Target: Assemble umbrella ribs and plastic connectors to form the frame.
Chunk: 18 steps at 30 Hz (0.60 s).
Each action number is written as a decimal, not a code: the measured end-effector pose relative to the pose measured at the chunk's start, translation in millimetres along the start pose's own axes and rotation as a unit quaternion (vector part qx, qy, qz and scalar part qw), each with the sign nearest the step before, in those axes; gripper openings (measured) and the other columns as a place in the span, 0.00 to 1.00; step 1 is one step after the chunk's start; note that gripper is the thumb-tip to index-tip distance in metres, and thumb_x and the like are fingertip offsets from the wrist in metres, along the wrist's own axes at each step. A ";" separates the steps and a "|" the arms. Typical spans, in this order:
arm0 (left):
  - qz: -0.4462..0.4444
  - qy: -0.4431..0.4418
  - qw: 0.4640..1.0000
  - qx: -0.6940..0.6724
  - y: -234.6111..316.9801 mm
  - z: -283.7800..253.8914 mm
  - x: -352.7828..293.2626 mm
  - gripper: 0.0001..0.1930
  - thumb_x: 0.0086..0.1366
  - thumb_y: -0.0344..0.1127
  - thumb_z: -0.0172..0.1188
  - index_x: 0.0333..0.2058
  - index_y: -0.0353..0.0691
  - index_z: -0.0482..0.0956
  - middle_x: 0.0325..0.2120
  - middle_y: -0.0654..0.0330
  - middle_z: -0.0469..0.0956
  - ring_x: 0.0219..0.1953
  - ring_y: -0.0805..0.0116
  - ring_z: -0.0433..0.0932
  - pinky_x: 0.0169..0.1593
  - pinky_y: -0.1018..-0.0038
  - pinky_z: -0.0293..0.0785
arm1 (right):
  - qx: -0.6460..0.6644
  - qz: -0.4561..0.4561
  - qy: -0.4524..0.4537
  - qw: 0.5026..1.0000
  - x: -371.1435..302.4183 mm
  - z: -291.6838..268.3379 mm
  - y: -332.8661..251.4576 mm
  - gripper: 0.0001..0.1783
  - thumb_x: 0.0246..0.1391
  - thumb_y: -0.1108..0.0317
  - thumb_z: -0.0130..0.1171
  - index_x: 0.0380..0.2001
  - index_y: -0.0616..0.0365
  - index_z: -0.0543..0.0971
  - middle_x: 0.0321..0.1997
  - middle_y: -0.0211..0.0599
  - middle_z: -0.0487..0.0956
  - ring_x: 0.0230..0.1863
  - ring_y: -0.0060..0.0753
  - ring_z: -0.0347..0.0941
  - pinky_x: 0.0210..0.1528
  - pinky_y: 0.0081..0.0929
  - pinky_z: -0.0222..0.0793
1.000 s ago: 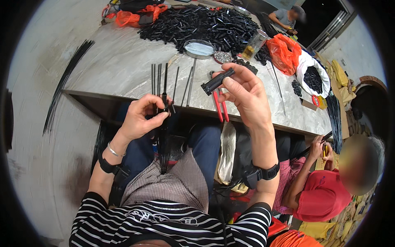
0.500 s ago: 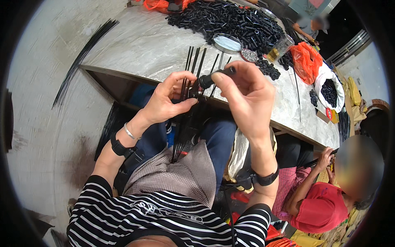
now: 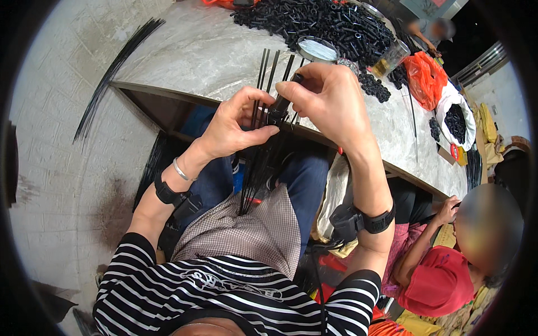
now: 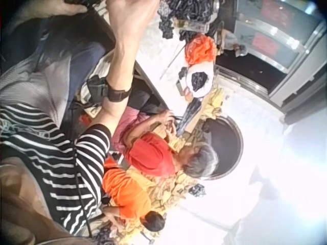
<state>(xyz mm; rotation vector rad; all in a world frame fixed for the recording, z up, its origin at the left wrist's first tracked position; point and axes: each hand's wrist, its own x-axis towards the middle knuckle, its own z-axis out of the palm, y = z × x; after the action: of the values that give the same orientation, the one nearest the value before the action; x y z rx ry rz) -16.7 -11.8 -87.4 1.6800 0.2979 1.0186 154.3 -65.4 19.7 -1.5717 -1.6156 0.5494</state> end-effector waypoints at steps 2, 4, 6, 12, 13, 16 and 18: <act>-0.012 -0.003 1.000 -0.005 -1.3 -1.5 0.2 0.19 0.54 0.26 0.66 0.44 0.39 0.69 0.27 0.67 0.77 0.29 0.84 0.75 0.33 0.83 0.72 | -0.001 0.004 -0.006 1.000 1.4 -1.2 -0.6 0.15 0.47 0.65 0.64 0.27 0.72 0.79 0.16 0.38 0.78 0.18 0.19 0.74 0.22 0.20 0.68; -0.020 -0.008 1.000 -0.002 -1.6 -2.1 0.5 0.19 0.54 0.26 0.67 0.43 0.39 0.70 0.26 0.67 0.77 0.29 0.84 0.75 0.33 0.84 0.72 | 0.000 0.008 -0.013 1.000 2.3 -1.5 2.2 0.15 0.47 0.65 0.64 0.26 0.72 0.79 0.16 0.38 0.77 0.18 0.19 0.74 0.22 0.20 0.68; -0.025 -0.013 1.000 0.000 -0.7 -2.4 0.6 0.19 0.54 0.26 0.67 0.43 0.38 0.70 0.26 0.67 0.77 0.28 0.84 0.75 0.32 0.84 0.72 | -0.002 -0.009 -0.014 1.000 2.5 -1.6 4.2 0.15 0.47 0.65 0.64 0.25 0.71 0.79 0.15 0.38 0.77 0.18 0.20 0.74 0.21 0.20 0.68; -0.013 -0.006 1.000 -0.028 0.4 -1.0 0.9 0.19 0.54 0.26 0.67 0.43 0.37 0.70 0.24 0.67 0.77 0.27 0.84 0.75 0.31 0.84 0.72 | -0.063 -0.010 0.003 0.998 2.6 -0.3 -1.4 0.15 0.44 0.63 0.63 0.23 0.70 0.80 0.16 0.43 0.78 0.18 0.24 0.75 0.22 0.23 0.69; -0.013 -0.006 1.000 -0.004 2.2 -1.2 1.1 0.18 0.54 0.26 0.67 0.42 0.37 0.70 0.24 0.67 0.77 0.26 0.84 0.75 0.30 0.84 0.72 | -0.063 -0.009 0.003 0.998 2.3 0.6 -3.0 0.15 0.44 0.63 0.63 0.23 0.70 0.80 0.16 0.43 0.78 0.18 0.24 0.75 0.22 0.23 0.69; -0.014 -0.009 0.999 0.034 1.5 -3.9 -0.4 0.17 0.54 0.26 0.67 0.41 0.36 0.71 0.23 0.67 0.76 0.25 0.85 0.74 0.28 0.84 0.70 | -0.129 -0.021 0.013 0.991 1.2 3.2 -5.7 0.16 0.42 0.62 0.63 0.23 0.70 0.81 0.17 0.46 0.77 0.19 0.30 0.76 0.23 0.26 0.69; -0.014 -0.012 0.999 0.049 0.0 -5.1 -0.2 0.17 0.54 0.26 0.67 0.40 0.36 0.72 0.22 0.67 0.76 0.24 0.85 0.73 0.27 0.85 0.69 | -0.109 -0.005 0.012 0.994 1.8 4.3 -5.4 0.17 0.41 0.61 0.64 0.23 0.70 0.80 0.17 0.47 0.77 0.19 0.34 0.76 0.24 0.28 0.69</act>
<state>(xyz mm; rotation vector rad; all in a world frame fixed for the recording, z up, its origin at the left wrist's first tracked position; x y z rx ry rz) -20.7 -8.6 -87.3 1.7697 0.3595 0.9765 147.7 -63.4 21.7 -1.7208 -1.7106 0.3567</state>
